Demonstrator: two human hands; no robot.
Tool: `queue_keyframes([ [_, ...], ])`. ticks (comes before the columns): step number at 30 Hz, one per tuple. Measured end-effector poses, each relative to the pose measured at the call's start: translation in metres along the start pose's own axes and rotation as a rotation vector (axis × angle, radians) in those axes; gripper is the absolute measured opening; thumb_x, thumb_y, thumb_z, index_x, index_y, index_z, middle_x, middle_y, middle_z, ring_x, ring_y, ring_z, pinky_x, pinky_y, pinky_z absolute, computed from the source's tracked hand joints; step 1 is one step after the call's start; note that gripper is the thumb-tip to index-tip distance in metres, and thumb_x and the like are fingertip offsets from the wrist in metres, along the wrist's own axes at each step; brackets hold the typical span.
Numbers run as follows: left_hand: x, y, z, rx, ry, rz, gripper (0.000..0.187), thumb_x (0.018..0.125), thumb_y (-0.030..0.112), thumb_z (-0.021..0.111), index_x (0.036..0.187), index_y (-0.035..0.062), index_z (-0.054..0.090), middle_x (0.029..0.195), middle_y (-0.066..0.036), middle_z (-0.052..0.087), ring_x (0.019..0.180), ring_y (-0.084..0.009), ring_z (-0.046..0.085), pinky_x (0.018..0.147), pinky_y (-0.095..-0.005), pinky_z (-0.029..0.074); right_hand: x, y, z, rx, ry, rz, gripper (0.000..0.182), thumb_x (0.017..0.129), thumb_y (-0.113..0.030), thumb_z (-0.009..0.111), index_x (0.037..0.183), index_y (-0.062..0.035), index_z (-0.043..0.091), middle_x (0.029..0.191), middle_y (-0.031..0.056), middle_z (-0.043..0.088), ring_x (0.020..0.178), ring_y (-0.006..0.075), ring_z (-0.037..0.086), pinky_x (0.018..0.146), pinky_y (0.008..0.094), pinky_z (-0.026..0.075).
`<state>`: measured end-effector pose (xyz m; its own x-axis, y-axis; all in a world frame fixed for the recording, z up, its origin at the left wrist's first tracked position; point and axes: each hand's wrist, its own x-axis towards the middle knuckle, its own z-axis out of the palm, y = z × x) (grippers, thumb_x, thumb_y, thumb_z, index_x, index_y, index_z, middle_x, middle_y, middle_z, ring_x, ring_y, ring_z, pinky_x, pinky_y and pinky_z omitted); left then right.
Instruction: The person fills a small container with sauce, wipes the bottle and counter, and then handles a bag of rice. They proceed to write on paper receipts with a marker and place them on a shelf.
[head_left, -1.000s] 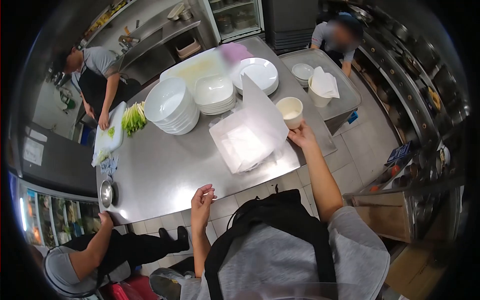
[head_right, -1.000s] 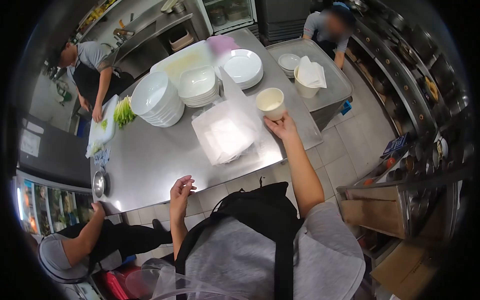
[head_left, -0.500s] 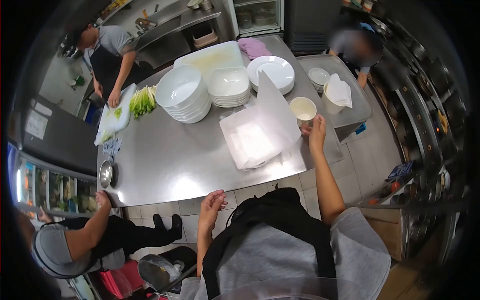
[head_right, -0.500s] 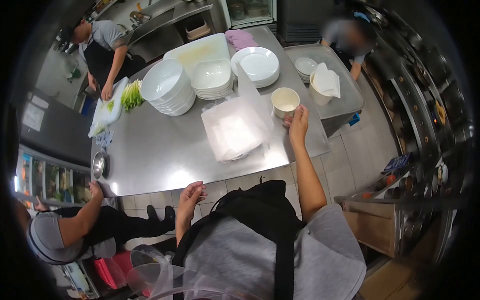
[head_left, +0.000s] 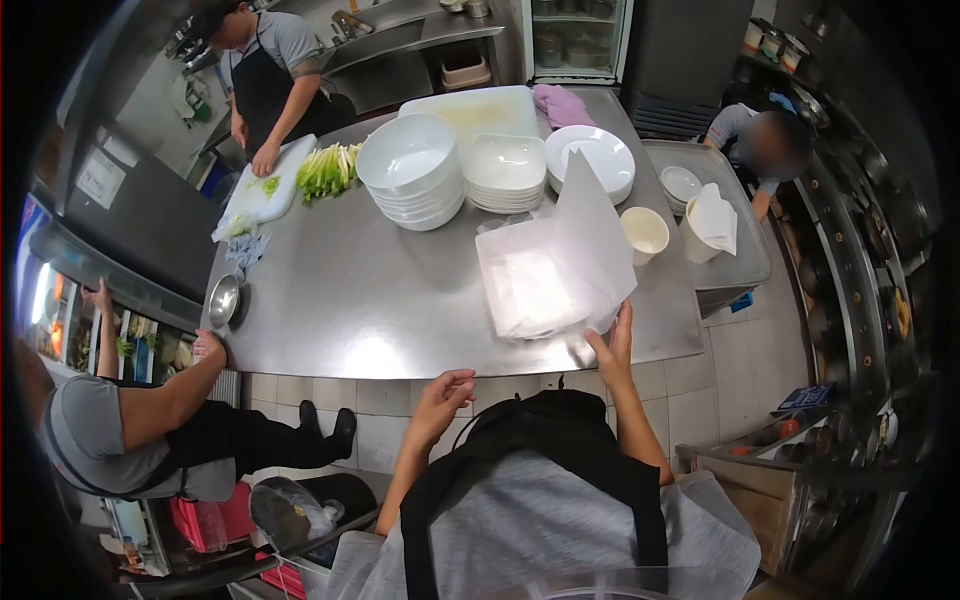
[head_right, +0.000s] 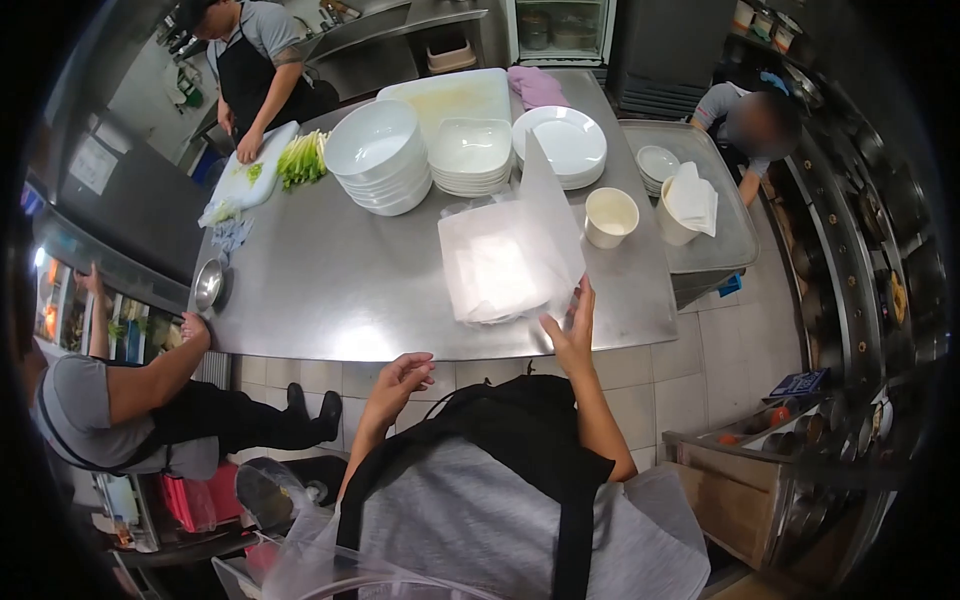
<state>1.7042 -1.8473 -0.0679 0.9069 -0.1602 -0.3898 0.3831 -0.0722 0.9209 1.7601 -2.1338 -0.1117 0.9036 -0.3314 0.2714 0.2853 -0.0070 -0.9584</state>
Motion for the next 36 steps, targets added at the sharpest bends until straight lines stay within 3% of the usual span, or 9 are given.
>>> queue_keyframes([
  [11, -0.002, -0.008, 0.01, 0.071, -0.063, 0.025, 0.061, 0.081, 0.022, 0.063, 0.128, -0.0017, 0.031, 0.105, -0.011, 0.051, 0.081, -0.0142, 0.055, 0.07, -0.0254, 0.045, -0.031, -0.03, 0.026, -0.226, -0.623, 0.07, 0.054, 0.07, -0.008, 0.066, 0.119, -0.0007, 0.046, 0.098, 0.0098, 0.057, 0.083, 0.0147, 0.055, 0.077, 0.0273, 0.044],
  [14, -0.001, -0.02, 0.007, 0.092, -0.014, 0.022, 0.084, 0.078, 0.024, 0.067, 0.135, -0.0025, 0.012, 0.111, -0.017, 0.046, 0.084, -0.0189, 0.056, 0.07, -0.0276, 0.046, -0.009, 0.004, 0.013, -0.271, -0.176, 0.24, 0.061, 0.068, -0.005, 0.066, 0.124, -0.0048, 0.043, 0.097, 0.0092, 0.057, 0.089, 0.0169, 0.055, 0.079, 0.028, 0.044],
  [18, 0.007, -0.024, 0.005, 0.027, 0.101, 0.033, 0.107, 0.071, 0.027, 0.074, 0.136, -0.0033, -0.005, 0.119, -0.021, 0.039, 0.089, -0.0242, 0.056, 0.072, -0.0308, 0.048, 0.017, -0.024, 0.022, -0.345, -0.142, 0.141, 0.064, 0.069, -0.004, 0.066, 0.127, -0.0097, 0.041, 0.1, 0.012, 0.055, 0.101, 0.0196, 0.051, 0.082, 0.0301, 0.043],
  [20, 0.013, -0.022, 0.004, 0.046, 0.117, 0.116, 0.107, 0.07, 0.023, 0.075, 0.136, -0.001, -0.006, 0.123, -0.021, 0.036, 0.093, -0.0248, 0.055, 0.072, -0.0296, 0.048, 0.017, -0.031, 0.033, -0.372, -0.612, -0.075, 0.059, 0.07, -0.006, 0.065, 0.125, -0.0126, 0.045, 0.109, 0.0152, 0.053, 0.109, 0.0216, 0.046, 0.083, 0.0322, 0.043],
  [24, 0.024, -0.014, 0.004, 0.1, 0.105, 0.268, 0.117, 0.061, 0.024, 0.081, 0.137, 0.0001, -0.004, 0.131, -0.022, 0.029, 0.103, -0.0312, 0.049, 0.08, -0.0363, 0.046, -0.009, -0.011, 0.047, -0.344, -0.886, -0.29, 0.046, 0.074, -0.008, 0.063, 0.118, -0.0109, 0.052, 0.11, 0.0137, 0.054, 0.095, 0.0208, 0.053, 0.072, 0.0306, 0.046],
  [26, 0.028, -0.013, 0.007, 0.183, 0.139, 0.286, 0.112, 0.061, 0.025, 0.081, 0.137, 0.0, 0.002, 0.132, -0.022, 0.029, 0.105, -0.0303, 0.048, 0.082, -0.0366, 0.045, -0.018, -0.016, 0.045, -0.339, -0.938, 0.069, 0.034, 0.076, -0.01, 0.061, 0.11, -0.0091, 0.058, 0.11, 0.0113, 0.056, 0.082, 0.0178, 0.058, 0.063, 0.0265, 0.046],
  [30, 0.036, 0.003, 0.013, 0.389, 0.391, 0.348, 0.077, 0.071, 0.028, 0.073, 0.127, -0.005, 0.032, 0.126, -0.023, 0.042, 0.101, -0.0269, 0.051, 0.081, -0.0358, 0.043, 0.015, -0.018, 0.057, -0.358, -0.266, -0.126, 0.036, 0.077, -0.019, 0.063, 0.111, -0.0067, 0.056, 0.09, 0.0098, 0.057, 0.065, 0.0159, 0.054, 0.057, 0.0253, 0.044],
  [34, 0.06, -0.018, 0.002, 0.157, 0.658, 0.403, 0.037, 0.085, 0.022, 0.052, 0.102, -0.0118, 0.053, 0.094, -0.025, 0.06, 0.085, -0.0327, 0.059, 0.077, -0.038, 0.043, 0.049, 0.014, 0.098, -0.449, -0.353, 0.088, 0.07, 0.074, -0.038, 0.066, 0.127, -0.0018, 0.039, 0.087, 0.0148, 0.054, 0.074, 0.0204, 0.053, 0.066, 0.0326, 0.045],
  [36, 0.068, -0.032, -0.003, 0.232, 0.816, 0.486, 0.036, 0.085, 0.021, 0.05, 0.095, -0.0138, 0.054, 0.091, -0.027, 0.06, 0.085, -0.0338, 0.059, 0.076, -0.0393, 0.044, 0.05, 0.056, 0.106, -0.526, -0.482, 0.028, 0.073, 0.071, -0.027, 0.068, 0.129, 0.001, 0.034, 0.085, 0.016, 0.057, 0.076, 0.0212, 0.058, 0.065, 0.035, 0.048],
])
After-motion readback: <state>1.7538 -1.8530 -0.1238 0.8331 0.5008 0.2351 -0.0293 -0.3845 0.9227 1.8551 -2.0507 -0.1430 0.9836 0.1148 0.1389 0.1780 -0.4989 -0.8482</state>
